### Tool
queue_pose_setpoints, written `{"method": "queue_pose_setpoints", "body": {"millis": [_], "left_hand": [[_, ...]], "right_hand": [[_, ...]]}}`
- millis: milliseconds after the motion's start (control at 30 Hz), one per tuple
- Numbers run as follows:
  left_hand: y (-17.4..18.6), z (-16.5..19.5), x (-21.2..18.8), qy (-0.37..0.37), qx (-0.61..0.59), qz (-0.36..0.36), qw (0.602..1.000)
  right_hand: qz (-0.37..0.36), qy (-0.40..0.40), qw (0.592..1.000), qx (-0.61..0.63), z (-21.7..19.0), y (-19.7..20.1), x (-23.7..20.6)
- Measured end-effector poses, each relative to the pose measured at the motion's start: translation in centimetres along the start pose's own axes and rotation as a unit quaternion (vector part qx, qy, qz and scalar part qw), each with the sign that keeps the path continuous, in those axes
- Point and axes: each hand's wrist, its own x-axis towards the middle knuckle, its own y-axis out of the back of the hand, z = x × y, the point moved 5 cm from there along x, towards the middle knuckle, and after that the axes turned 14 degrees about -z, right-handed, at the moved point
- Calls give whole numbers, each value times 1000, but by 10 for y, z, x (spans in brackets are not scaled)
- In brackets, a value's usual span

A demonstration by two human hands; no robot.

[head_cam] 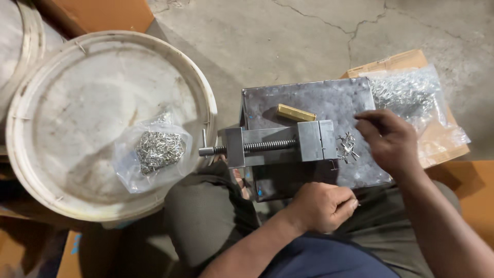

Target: The person sits cross-legged and uses a bench vise to assemble small metal fasteners. They pick up individual pieces from a plastic bag and the work surface, place them into the vise jaws, tighten the vise, and then remove the assembled fasteners.

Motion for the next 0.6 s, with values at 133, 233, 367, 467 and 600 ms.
{"method": "queue_pose_setpoints", "body": {"millis": [133, 233, 367, 467, 600], "left_hand": [[-10, -18, 1, 60, -50, -83, 994], [-10, -30, 2, 71, -127, -143, 979], [-12, -39, 7, 85, -180, -205, 958], [-15, -36, 10, 74, -183, -225, 954], [-16, -44, 6, 153, -141, -286, 935]], "right_hand": [[-114, 212, 944, -224, -28, -18, 33], [-182, 232, 928, -228, -27, -21, 53], [-206, 122, 954, -181, -7, -19, 69], [-231, 89, 953, -177, 4, -21, 72], [-258, 168, 924, -226, 3, -33, 79]]}}
